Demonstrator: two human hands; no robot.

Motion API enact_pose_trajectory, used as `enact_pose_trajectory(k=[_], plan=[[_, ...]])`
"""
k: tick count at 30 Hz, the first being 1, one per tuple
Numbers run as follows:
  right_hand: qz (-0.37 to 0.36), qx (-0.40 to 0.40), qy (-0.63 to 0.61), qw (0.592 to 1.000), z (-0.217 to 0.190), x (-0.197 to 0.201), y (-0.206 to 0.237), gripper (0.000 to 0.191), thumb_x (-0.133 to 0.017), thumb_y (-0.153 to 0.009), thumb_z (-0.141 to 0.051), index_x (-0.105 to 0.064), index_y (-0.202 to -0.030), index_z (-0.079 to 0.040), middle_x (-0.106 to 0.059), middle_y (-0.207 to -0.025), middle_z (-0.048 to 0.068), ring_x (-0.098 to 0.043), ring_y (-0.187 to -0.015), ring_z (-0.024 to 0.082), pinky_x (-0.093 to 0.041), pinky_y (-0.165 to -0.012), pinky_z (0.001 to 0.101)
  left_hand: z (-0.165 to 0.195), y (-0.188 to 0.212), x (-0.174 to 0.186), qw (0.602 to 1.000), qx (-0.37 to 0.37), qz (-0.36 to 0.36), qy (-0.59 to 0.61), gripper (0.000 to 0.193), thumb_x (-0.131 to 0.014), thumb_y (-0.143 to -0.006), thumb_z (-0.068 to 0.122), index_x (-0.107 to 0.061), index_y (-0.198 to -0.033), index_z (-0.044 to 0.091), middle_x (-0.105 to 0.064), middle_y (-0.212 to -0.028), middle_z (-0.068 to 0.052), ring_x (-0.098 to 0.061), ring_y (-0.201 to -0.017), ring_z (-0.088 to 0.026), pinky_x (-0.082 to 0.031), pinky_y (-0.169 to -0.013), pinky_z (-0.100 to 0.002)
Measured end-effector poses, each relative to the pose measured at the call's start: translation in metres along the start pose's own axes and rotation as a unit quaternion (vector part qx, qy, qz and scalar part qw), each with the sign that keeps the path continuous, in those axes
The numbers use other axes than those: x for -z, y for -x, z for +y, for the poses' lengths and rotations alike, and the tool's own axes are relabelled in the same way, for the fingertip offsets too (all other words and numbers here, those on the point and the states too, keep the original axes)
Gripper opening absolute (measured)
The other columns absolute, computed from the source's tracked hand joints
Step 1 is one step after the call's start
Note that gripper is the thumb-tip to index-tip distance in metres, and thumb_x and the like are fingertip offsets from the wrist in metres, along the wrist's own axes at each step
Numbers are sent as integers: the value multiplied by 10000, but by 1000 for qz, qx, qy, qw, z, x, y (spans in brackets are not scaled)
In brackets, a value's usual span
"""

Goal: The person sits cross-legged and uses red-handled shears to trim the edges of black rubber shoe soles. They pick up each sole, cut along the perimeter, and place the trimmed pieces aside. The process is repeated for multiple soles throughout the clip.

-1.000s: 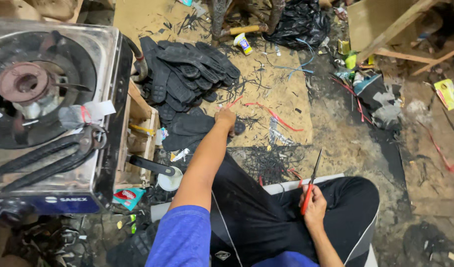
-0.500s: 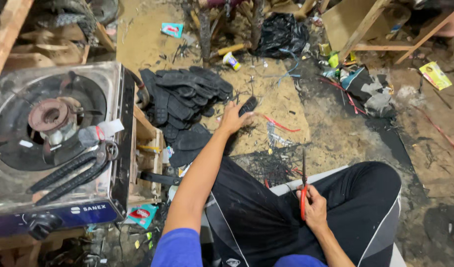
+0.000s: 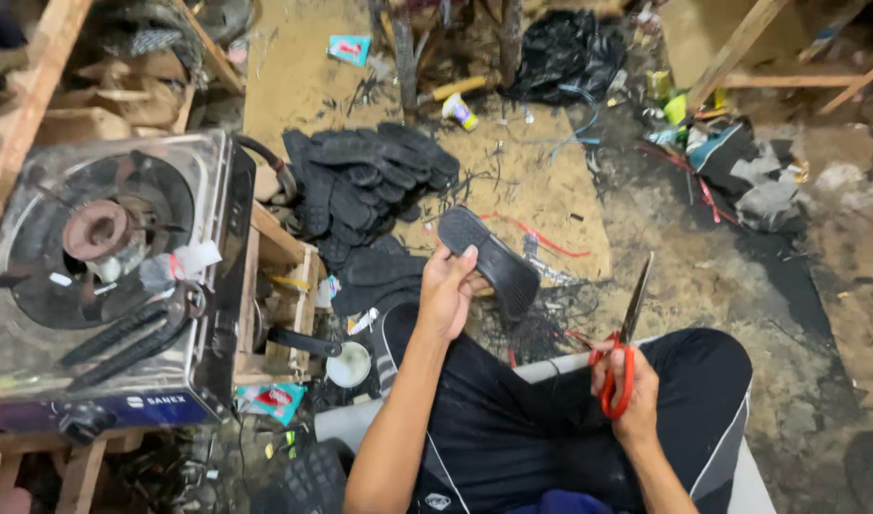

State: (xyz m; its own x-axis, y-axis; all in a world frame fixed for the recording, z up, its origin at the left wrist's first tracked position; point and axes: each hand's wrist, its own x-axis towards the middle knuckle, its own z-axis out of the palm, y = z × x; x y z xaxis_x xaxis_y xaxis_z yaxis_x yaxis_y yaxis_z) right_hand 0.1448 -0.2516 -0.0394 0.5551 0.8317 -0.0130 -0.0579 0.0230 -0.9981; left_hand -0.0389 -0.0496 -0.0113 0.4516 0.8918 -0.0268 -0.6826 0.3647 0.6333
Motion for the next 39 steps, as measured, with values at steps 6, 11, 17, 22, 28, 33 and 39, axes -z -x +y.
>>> enact_pose_trajectory(k=[6,11,17,22,28,33,39], plan=[[-116,-100,89,984,-2,31,-19,254,-628,-977,-207,-671,-1129,-9,-562,-706,21,-488,-566,104,-387,-504,277,-13,33,-2,993,-31,42,-107,442,-654,-1015,45,-532,-1436,-11,-696,-1226,-55,-673,-976,-108,-531,-697,-230],[-172,-60,398,899,-37,33,-20,383,-759,-852,-321,-656,-1119,-66,-689,-707,100,-650,-632,263,-497,-605,360,-22,40,-12,994,-50,42,-86,423,-672,-975,-4,-528,-1373,8,-713,-1175,-88,-670,-939,-97,-540,-733,-220],[-177,72,473,860,-87,19,-26,575,-811,-717,-400,-623,-1159,-84,-690,-792,121,-679,-717,362,-520,-624,436,-31,44,-23,996,-55,17,-65,375,-693,-964,-51,-545,-1303,11,-711,-1157,-84,-653,-943,-87,-510,-769,-201],[-180,171,482,840,-102,12,-34,593,-812,-713,-413,-617,-1153,-65,-679,-841,120,-675,-752,356,-516,-639,437,-37,50,-35,997,-28,-2,-69,355,-694,-977,-62,-549,-1295,-2,-716,-1172,-102,-646,-966,-101,-505,-808,-216],[-181,199,472,839,-105,8,-39,580,-809,-713,-429,-637,-1126,-60,-682,-841,112,-674,-727,343,-514,-615,426,-37,56,-44,995,-14,-18,-98,404,-686,-944,-66,-545,-1318,-3,-709,-1198,-94,-668,-1072,-124,-526,-917,-243],[-159,189,495,833,-106,8,-40,544,-831,-685,-460,-672,-1027,-67,-669,-754,109,-662,-655,327,-507,-588,416,-33,56,-41,991,1,-27,-128,408,-690,-962,-66,-543,-1339,-19,-708,-1194,-106,-665,-1054,-133,-529,-890,-253],[-164,206,494,828,-108,18,-41,508,-844,-656,-437,-670,-973,-81,-657,-710,111,-646,-645,339,-494,-583,426,-30,51,-41,985,-9,-33,-172,392,-676,-968,-83,-566,-1341,-37,-708,-1185,-98,-664,-1056,-138,-534,-904,-265]])
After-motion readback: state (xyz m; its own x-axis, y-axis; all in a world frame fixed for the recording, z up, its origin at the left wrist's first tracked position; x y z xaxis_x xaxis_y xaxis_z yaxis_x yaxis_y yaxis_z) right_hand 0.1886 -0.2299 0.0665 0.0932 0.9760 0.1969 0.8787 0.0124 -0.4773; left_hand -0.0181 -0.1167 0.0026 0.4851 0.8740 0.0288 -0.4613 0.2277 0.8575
